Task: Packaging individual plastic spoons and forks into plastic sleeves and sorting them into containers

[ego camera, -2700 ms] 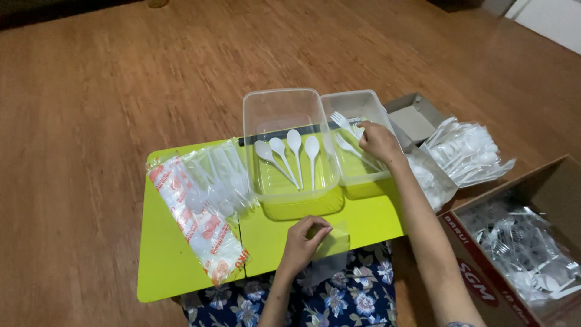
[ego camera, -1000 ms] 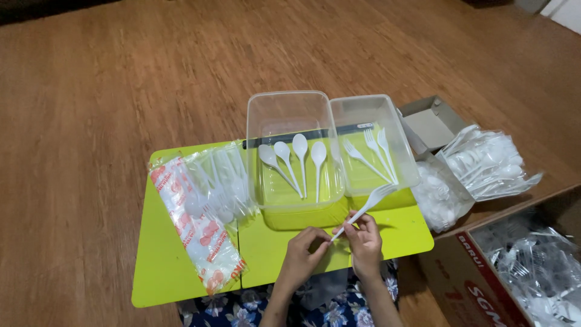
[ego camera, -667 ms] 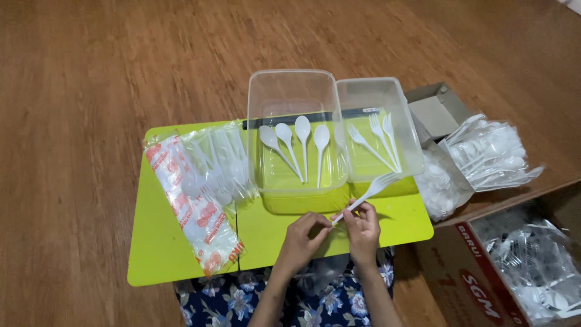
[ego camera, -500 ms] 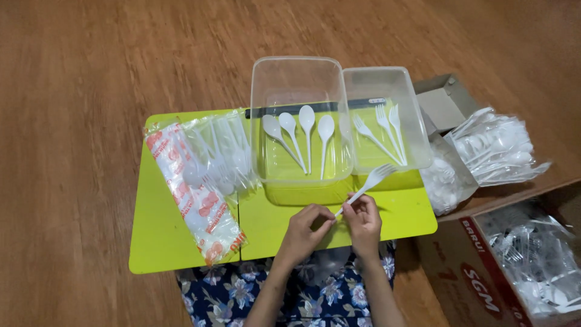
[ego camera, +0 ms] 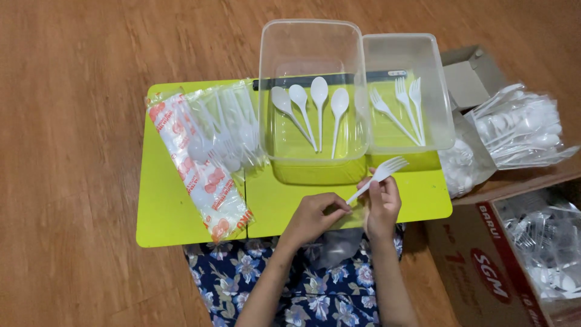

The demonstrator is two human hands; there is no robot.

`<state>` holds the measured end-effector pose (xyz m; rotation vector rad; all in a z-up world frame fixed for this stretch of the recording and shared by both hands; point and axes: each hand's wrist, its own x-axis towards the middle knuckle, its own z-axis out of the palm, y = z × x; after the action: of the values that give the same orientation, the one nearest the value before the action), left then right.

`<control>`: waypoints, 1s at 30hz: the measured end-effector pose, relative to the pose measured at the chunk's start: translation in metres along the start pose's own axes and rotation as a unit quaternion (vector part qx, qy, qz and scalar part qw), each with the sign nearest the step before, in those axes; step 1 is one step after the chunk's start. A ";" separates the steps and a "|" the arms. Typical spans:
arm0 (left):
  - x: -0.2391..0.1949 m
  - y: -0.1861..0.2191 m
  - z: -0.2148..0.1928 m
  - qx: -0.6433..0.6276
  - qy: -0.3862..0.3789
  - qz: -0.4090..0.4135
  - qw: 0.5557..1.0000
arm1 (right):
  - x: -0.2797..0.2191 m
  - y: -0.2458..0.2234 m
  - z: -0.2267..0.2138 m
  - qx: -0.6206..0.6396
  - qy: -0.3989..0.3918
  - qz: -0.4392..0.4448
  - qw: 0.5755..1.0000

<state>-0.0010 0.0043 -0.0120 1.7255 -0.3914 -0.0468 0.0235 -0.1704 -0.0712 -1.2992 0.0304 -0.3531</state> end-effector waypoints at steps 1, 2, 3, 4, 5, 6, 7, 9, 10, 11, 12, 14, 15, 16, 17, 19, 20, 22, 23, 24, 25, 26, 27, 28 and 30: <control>-0.002 -0.001 0.001 0.000 0.000 -0.001 1.000 | -0.001 -0.003 0.002 0.000 0.000 0.001 1.000; -0.003 -0.002 0.001 -0.006 0.006 -0.018 1.000 | -0.001 -0.007 0.004 -0.011 -0.019 0.002 1.000; -0.004 -0.003 0.001 -0.012 0.012 -0.035 0.999 | -0.001 -0.010 0.006 -0.021 -0.039 0.004 0.999; -0.003 -0.004 0.001 -0.011 0.013 -0.034 0.999 | -0.001 -0.009 0.005 -0.020 -0.039 0.004 0.999; -0.003 -0.006 0.000 -0.023 0.018 -0.048 0.998 | 0.000 -0.008 0.003 -0.038 -0.064 0.026 0.997; -0.003 -0.007 0.000 -0.037 0.022 -0.062 0.997 | -0.001 -0.007 0.001 -0.057 -0.088 0.049 0.993; -0.003 -0.008 0.000 -0.037 0.022 -0.063 0.997 | -0.002 -0.010 0.003 -0.057 -0.088 0.050 0.993; -0.002 -0.010 0.000 -0.033 0.035 -0.065 0.997 | -0.003 -0.017 0.006 -0.032 -0.123 0.034 0.991; -0.002 -0.010 0.000 -0.033 0.034 -0.066 0.997 | -0.003 -0.024 0.010 -0.033 -0.123 0.034 0.991; -0.001 -0.009 0.001 -0.030 0.031 -0.067 0.997 | -0.002 -0.031 0.014 -0.036 -0.137 0.017 0.990; 0.000 -0.009 0.001 -0.026 0.028 -0.067 0.997 | -0.002 -0.038 0.018 -0.041 -0.152 -0.001 0.988; 0.000 -0.007 0.001 -0.027 0.025 -0.070 0.997 | 0.000 -0.020 0.009 -0.035 -0.134 0.002 0.990; 0.001 -0.006 0.000 -0.027 0.023 -0.074 0.997 | 0.001 -0.012 0.005 -0.028 -0.118 0.005 0.993; 0.000 -0.005 0.001 -0.026 0.022 -0.072 0.997 | 0.002 -0.007 0.002 -0.027 -0.117 0.003 0.993; -0.001 -0.004 0.001 -0.020 0.024 -0.064 0.997 | 0.003 -0.002 -0.001 -0.033 -0.080 -0.012 0.996; -0.001 -0.003 0.001 -0.009 0.028 -0.047 0.998 | 0.005 0.001 -0.001 -0.035 -0.043 -0.035 0.998; -0.001 -0.003 0.001 -0.002 0.029 -0.044 0.999 | 0.004 -0.001 0.000 -0.047 -0.041 -0.040 0.997; -0.002 -0.004 0.001 0.007 0.030 -0.035 0.999 | 0.004 -0.009 0.004 -0.057 -0.040 -0.052 0.996; -0.001 -0.007 0.002 0.004 0.038 -0.038 0.999 | 0.004 -0.014 0.007 -0.071 -0.058 -0.071 0.993; -0.002 -0.009 0.004 -0.001 0.045 -0.044 0.998 | 0.002 -0.018 0.009 -0.086 -0.075 -0.089 0.989; 0.000 -0.011 0.003 0.001 0.046 -0.039 0.998 | 0.004 -0.017 0.008 -0.084 -0.076 -0.094 0.989; 0.000 -0.012 0.003 -0.006 0.061 -0.052 0.997 | 0.004 -0.016 0.005 -0.093 -0.094 -0.104 0.986; 0.000 -0.014 0.004 -0.014 0.077 -0.065 0.995 | 0.004 -0.014 0.003 -0.103 -0.112 -0.115 0.982; 0.000 -0.014 0.004 -0.013 0.077 -0.063 0.995 | 0.004 -0.014 0.003 -0.102 -0.111 -0.117 0.982; 0.001 -0.016 0.004 -0.033 0.111 -0.064 0.991 | 0.002 -0.013 0.003 -0.127 -0.151 -0.125 0.972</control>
<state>0.0027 0.0023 -0.0275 1.6689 -0.1129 0.0393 0.0231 -0.1707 -0.0575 -1.6051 -0.3588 -0.3693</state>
